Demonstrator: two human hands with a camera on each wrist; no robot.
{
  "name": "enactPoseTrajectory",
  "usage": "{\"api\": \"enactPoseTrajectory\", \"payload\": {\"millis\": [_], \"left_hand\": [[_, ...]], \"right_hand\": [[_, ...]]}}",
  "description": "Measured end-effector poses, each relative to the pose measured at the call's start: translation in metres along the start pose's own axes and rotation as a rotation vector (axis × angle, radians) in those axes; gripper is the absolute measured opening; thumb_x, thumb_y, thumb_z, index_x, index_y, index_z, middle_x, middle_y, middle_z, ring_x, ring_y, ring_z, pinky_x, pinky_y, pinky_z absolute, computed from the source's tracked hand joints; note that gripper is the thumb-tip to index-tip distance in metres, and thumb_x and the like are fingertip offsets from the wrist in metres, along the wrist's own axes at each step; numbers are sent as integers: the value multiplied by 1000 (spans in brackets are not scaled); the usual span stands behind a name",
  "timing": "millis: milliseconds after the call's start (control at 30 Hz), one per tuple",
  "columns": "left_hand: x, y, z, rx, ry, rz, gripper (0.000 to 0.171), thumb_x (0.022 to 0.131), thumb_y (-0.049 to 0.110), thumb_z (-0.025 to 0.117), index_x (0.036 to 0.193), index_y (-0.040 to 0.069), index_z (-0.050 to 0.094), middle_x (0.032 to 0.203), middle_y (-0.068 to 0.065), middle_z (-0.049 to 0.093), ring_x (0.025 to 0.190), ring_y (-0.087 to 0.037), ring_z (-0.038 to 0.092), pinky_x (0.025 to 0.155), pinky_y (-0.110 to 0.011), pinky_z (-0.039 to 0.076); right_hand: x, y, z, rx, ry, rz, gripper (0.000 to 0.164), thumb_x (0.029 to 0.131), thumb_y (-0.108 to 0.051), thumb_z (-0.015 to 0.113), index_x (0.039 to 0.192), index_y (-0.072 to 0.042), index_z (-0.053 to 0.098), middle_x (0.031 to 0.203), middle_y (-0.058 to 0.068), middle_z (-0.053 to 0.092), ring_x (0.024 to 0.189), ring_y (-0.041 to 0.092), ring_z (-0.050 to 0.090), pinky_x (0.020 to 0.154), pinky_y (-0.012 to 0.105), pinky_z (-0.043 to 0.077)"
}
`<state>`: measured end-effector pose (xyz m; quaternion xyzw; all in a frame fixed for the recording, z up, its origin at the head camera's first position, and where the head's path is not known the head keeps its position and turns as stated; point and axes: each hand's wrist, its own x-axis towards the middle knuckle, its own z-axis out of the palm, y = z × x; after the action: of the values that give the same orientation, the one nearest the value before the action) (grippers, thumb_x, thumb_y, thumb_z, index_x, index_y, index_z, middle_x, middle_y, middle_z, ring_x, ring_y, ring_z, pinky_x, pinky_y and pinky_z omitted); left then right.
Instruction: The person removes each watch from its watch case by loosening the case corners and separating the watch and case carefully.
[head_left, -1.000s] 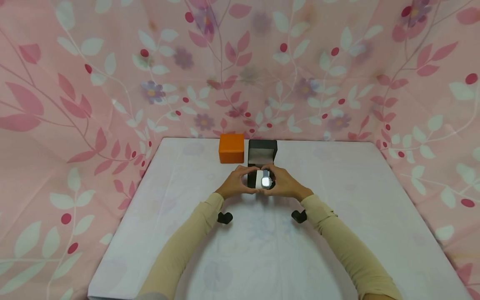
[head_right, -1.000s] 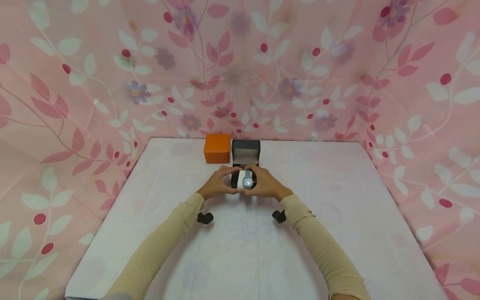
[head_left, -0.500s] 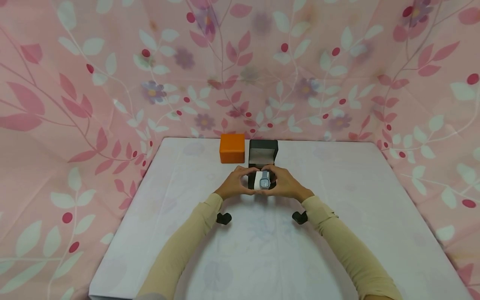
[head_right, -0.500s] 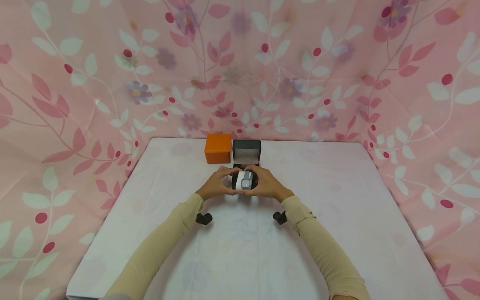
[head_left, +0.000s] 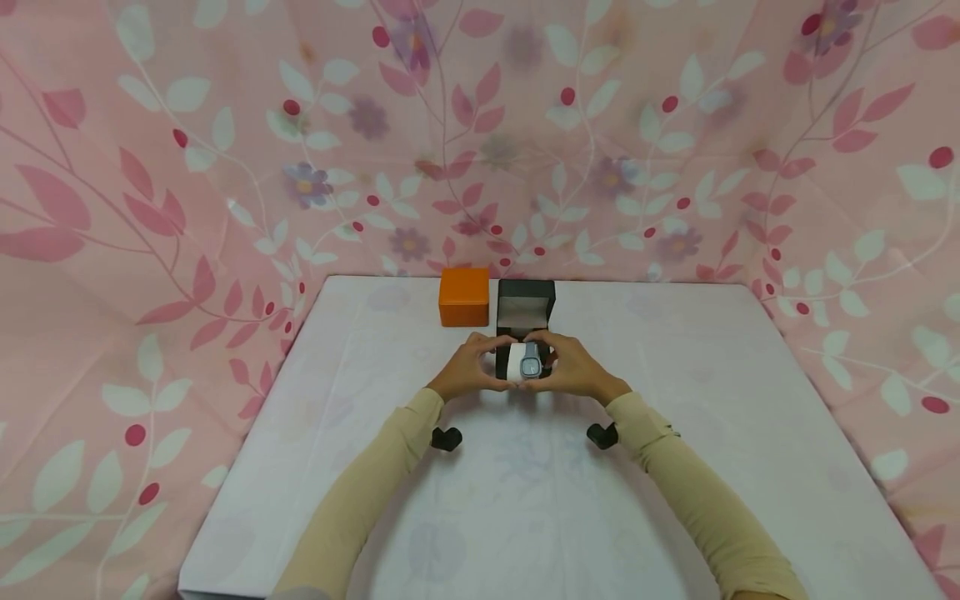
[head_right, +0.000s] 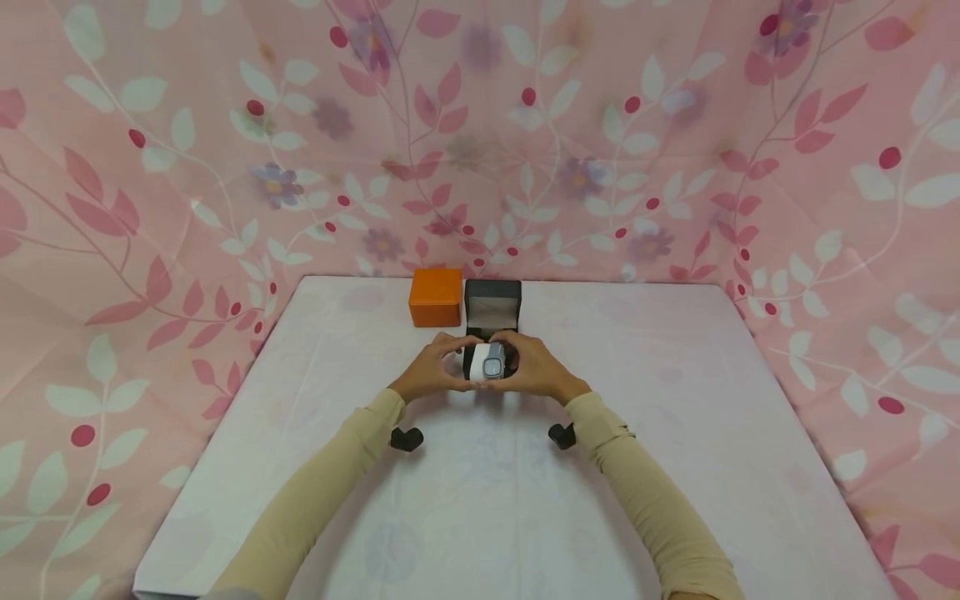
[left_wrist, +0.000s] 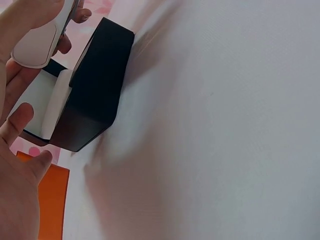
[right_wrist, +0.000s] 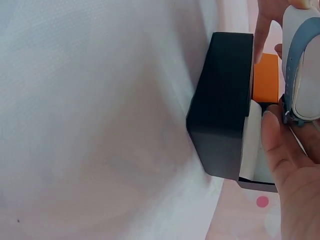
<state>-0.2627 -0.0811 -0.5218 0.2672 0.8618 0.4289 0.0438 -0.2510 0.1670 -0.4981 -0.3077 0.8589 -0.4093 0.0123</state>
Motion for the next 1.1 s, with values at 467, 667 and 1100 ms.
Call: {"api": "enactPoseTrajectory", "payload": {"millis": [467, 667, 1100], "left_hand": [[-1, -4, 2, -21, 8, -23, 77, 65, 50, 88, 135, 38, 57, 115, -5, 52, 107, -25, 48, 85, -42, 49], [-4, -9, 3, -26, 6, -42, 77, 67, 51, 87, 136, 36, 56, 115, -4, 52, 107, -24, 48, 86, -40, 49], [-5, -13, 4, -23, 1, -79, 79, 67, 52, 86, 138, 37, 55, 119, -6, 52, 109, -21, 48, 89, -42, 49]], "right_hand": [[-7, 5, -9, 92, 16, 3, 66, 67, -35, 90, 123, -15, 60, 109, 4, 64, 91, 21, 65, 76, 42, 57], [-10, 13, -9, 196, 26, 42, 51, 69, -26, 89, 113, -10, 67, 107, 4, 67, 96, 26, 67, 81, 41, 57], [-15, 16, -12, 215, 71, 36, 50, 70, -25, 89, 113, -9, 69, 109, 5, 67, 100, 28, 66, 83, 43, 56]]}}
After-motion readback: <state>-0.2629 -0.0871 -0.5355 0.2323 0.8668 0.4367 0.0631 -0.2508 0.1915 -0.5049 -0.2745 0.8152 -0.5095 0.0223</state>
